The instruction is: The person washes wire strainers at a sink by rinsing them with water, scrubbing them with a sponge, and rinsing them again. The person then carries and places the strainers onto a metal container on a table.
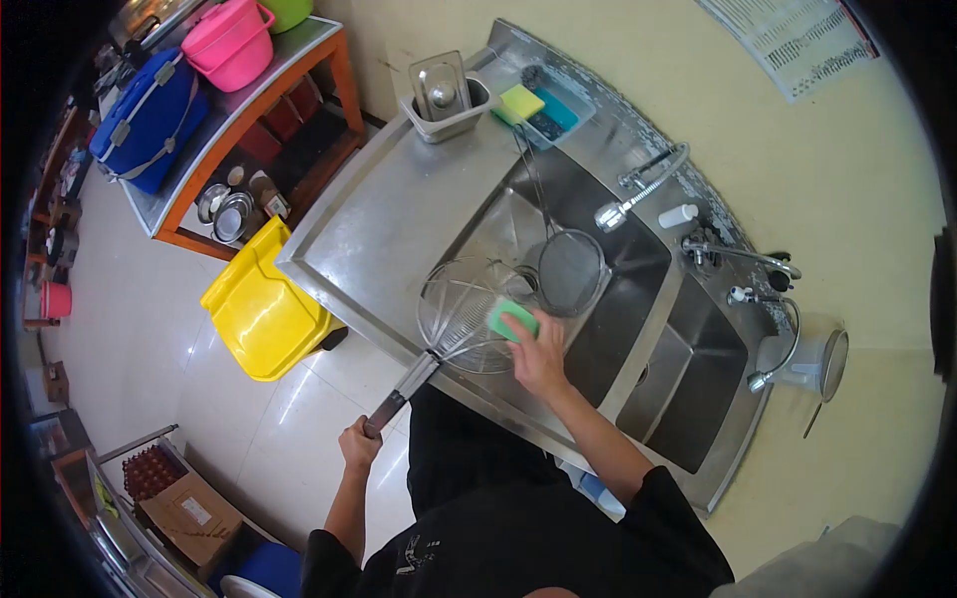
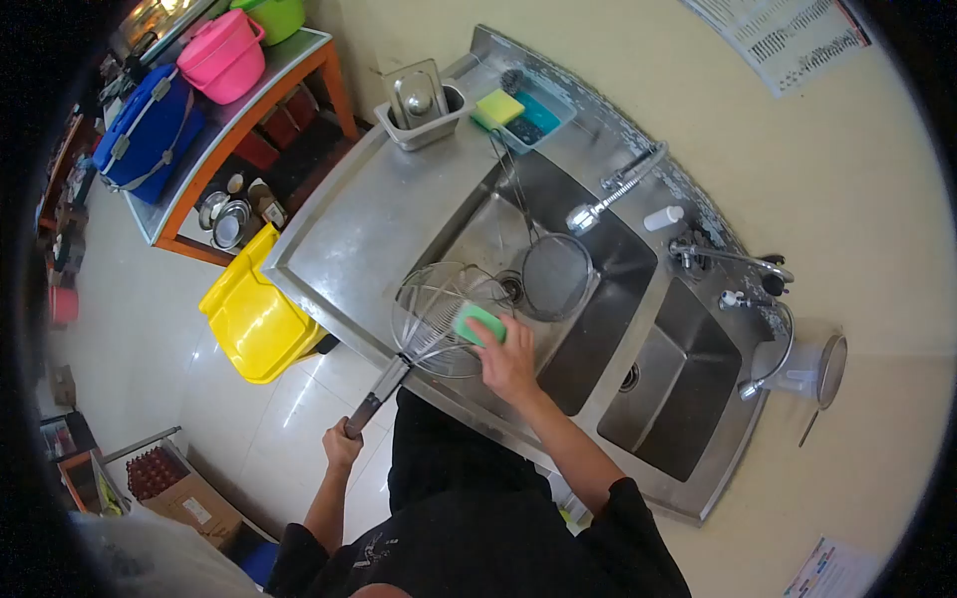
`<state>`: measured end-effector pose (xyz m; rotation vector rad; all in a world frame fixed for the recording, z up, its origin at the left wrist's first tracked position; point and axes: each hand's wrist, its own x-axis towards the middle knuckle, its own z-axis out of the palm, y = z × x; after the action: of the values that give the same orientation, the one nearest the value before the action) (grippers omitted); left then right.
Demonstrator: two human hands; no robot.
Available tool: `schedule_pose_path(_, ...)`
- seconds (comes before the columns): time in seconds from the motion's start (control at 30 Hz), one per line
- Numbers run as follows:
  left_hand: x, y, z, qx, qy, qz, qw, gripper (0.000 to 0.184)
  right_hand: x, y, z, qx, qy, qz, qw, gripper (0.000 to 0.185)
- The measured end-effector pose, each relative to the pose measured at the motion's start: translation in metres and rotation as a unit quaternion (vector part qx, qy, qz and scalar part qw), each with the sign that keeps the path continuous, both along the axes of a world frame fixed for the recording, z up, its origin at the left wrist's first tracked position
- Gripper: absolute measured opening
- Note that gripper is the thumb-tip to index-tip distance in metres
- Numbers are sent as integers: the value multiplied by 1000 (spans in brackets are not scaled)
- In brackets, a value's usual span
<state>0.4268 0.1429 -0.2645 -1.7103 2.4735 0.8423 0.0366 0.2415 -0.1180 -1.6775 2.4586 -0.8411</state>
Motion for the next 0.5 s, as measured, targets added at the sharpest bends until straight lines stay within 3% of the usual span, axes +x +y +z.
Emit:
schedule_pose_path(0.13, 3, -2, -11, -29, 7, -8, 1000, 9, -22, 28, -3, 38, -17, 64, 997, 60)
schedule_pose_path(0.23, 10, -9, -13, -26, -9, -23, 999, 10, -61, 66, -28, 109, -58, -45, 991, 61)
schedule_pose_path(0.33, 8, -10, -7, -20, 11, -23, 999, 10, -72, 60, -18, -14, -160, -90, 983, 68)
schedule_pose_path(0.5, 5, 0, -9, -23, 6, 0, 1000, 12, -32, 43, -6, 49, -144, 66, 986, 74)
